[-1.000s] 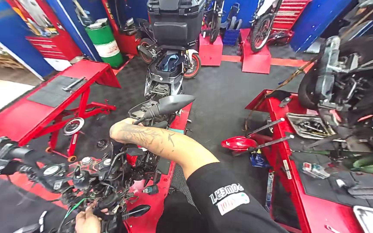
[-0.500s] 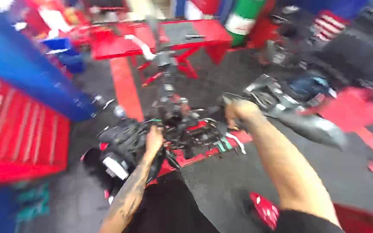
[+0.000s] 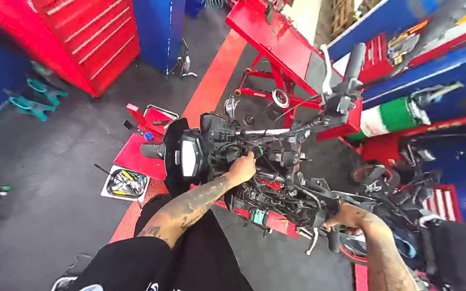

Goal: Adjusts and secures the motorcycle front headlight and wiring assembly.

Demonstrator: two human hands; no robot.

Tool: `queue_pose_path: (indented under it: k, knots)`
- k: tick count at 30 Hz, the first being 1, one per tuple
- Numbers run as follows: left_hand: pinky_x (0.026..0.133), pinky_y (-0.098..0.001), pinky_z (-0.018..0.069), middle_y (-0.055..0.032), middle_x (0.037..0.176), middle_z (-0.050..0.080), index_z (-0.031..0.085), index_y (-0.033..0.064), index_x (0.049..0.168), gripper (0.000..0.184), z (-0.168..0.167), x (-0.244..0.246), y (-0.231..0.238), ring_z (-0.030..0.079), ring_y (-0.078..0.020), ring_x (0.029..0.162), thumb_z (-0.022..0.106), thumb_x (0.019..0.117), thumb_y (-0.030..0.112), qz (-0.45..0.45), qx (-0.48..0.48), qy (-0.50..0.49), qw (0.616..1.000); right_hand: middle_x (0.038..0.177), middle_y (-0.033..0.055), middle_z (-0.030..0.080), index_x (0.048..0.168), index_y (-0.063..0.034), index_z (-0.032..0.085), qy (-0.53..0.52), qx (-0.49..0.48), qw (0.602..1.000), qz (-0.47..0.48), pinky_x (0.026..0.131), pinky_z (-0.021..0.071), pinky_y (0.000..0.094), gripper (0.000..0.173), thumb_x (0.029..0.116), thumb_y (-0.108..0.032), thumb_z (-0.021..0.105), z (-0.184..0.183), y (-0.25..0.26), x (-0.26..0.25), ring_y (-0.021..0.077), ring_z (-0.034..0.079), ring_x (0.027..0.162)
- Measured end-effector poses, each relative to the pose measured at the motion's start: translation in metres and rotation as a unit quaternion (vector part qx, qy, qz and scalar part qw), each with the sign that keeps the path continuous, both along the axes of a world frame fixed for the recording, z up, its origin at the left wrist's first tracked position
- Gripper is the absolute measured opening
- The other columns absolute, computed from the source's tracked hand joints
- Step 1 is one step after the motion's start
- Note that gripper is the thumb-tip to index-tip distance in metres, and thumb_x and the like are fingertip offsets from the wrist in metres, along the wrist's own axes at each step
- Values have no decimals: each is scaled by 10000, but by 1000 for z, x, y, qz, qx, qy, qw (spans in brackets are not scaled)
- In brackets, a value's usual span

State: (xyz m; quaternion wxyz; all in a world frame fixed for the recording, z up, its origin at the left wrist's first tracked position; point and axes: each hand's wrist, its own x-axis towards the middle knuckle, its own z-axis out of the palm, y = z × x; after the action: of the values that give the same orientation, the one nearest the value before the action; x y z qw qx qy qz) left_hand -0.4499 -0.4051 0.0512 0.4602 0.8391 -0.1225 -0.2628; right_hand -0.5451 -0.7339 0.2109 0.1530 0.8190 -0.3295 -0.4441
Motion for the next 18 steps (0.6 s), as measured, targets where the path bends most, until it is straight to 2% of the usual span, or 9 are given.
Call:
queue_pose_path:
  k: [2,8,10,12,13,14,18]
  knots:
    - [987,-560,540,-238,1206,681,481,23,1441,448,0,2,0,671,-385,1166,348,1116,302,-3,-5,-3,1000,740,136,664,1011,12,671,5,-1,1000,1,625,560,429,533,807,-439,869,-1,-6,2,240,637,596]
    - [993,-543,539,-226,1202,686,495,23,1422,428,-2,0,0,670,-372,1174,352,1112,281,-7,-3,-5,1000,754,142,668,969,24,675,8,4,1000,-3,656,567,439,502,820,-416,865,-3,-7,1,239,647,626]
    - [995,-537,539,-224,1198,688,495,23,1419,423,-1,0,0,671,-369,1172,351,1114,279,-9,-3,-5,1000,834,180,670,985,43,675,17,-5,1000,19,706,545,491,560,802,-449,870,-2,-7,2,284,650,712]
    - [994,-537,540,-224,1199,687,495,23,1419,425,-1,1,0,671,-366,1173,350,1114,281,-11,-2,-4,1000,967,260,685,988,80,684,26,-13,998,50,837,514,606,638,760,-479,891,0,-6,4,395,672,915]
    - [995,-537,539,-224,1201,686,493,24,1423,428,-1,1,0,670,-366,1174,348,1115,283,-12,-1,-1,1000,1029,290,686,992,96,688,30,-14,998,62,906,490,645,673,741,-491,899,1,-5,5,438,664,1020]
    - [994,-538,538,-226,1201,686,490,23,1427,431,-1,1,0,670,-367,1173,345,1115,283,-13,1,0,1000,1052,297,685,984,97,687,34,-17,996,75,932,481,657,702,721,-517,903,2,-5,6,454,654,1065]
    - [988,-539,541,-219,1200,689,486,33,1435,432,-1,1,0,673,-368,1167,342,1115,285,-11,1,3,1000,1036,294,688,954,90,691,48,-19,993,103,920,488,661,745,682,-569,908,3,-9,10,451,657,1064]
